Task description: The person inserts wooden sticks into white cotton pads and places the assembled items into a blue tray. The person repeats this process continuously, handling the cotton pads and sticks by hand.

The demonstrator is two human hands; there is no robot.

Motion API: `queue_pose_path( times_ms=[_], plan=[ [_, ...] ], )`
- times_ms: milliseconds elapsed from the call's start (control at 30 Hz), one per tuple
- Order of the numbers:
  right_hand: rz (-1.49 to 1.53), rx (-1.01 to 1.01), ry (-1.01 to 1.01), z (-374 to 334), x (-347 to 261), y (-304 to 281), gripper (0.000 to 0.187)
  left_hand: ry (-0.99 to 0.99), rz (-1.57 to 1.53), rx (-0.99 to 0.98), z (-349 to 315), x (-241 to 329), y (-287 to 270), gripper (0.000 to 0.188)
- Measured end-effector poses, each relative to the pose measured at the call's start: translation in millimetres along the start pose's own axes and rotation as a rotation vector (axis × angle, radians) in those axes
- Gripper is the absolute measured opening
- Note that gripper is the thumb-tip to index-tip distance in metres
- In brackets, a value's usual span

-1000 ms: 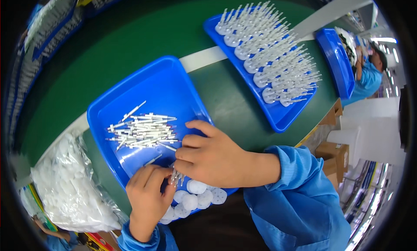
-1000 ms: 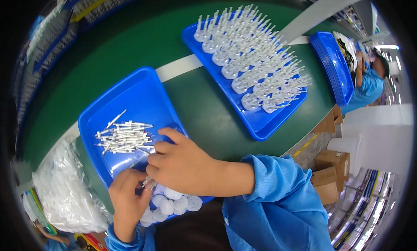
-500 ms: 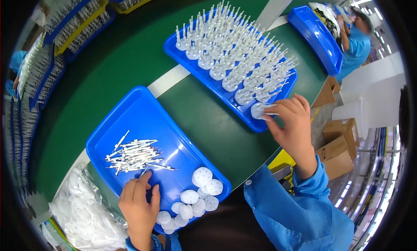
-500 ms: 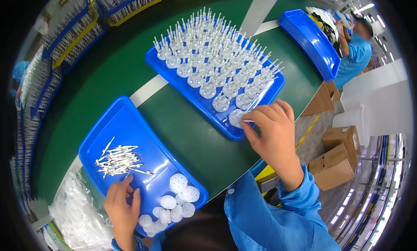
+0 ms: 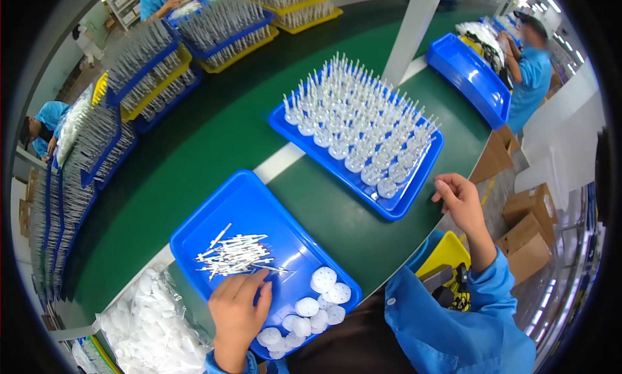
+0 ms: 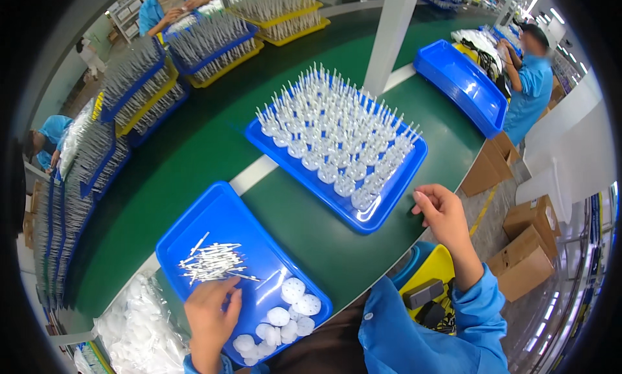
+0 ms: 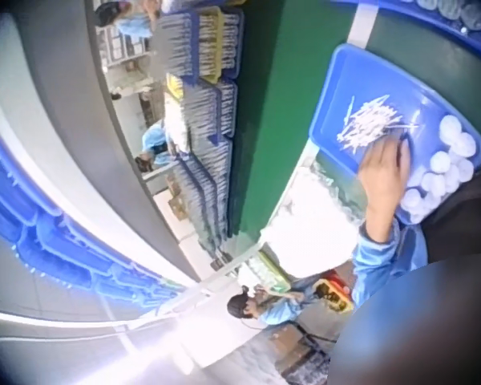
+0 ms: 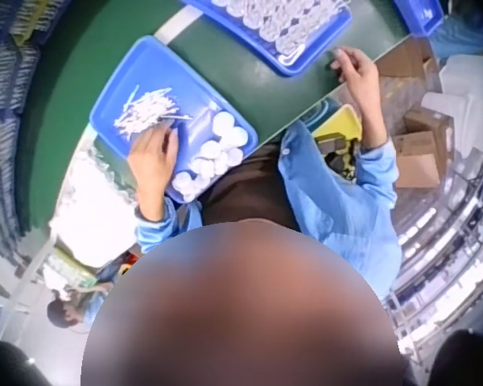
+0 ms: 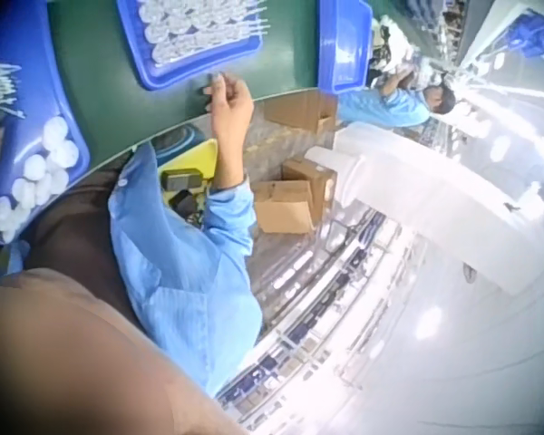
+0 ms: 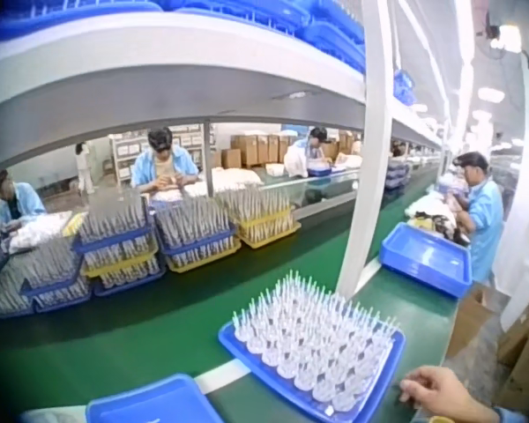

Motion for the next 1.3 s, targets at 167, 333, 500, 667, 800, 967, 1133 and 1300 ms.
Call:
queue_pose_path(
  times_ms=[167, 333, 500, 667, 800, 967, 1133, 1300],
  plan=[
    [0.334, -0.166, 0.181, 6, -28, 16, 0.045, -0.028, -0.162, 0.089, -3, -19, 14, 0.016],
    [0.645, -0.241, 0.278, 20, -37, 32, 0.038, -0.024, -0.228, 0.110, -9, -18, 11, 0.014],
    [0.710, -0.154, 0.235, 26, -47, 43, 0.035, 0.016, -0.226, 0.134, -13, -20, 15, 0.011],
    [0.721, -0.065, 0.127, 23, -76, 41, 0.029, 0.007, -0.243, 0.141, -16, -23, 11, 0.012],
    [0.749, -0.017, 0.030, 25, -118, 36, 0.025, 0.057, -0.248, 0.144, -11, -23, 13, 0.013],
    [0.904, -0.052, -0.124, 57, -193, 54, 0.025, 0.037, -0.253, 0.143, -13, -22, 9, 0.013],
    [0.974, -0.146, -0.291, 145, -281, 97, 0.037, 0.040, -0.247, 0.131, -12, -27, 11, 0.013],
    [0.967, -0.152, -0.445, 237, -358, 167, 0.035, 0.030, -0.274, 0.126, -9, -28, 10, 0.014]
  ],
)
Point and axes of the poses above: each hand's wrist, its own z-axis towards the middle knuckle, its own y-axis out of the palm, x = y × z, the point moved 3 cm from there along z, towards the middle knuckle, and after that the axes turned 5 degrees about -z, right-handed, at the moved point
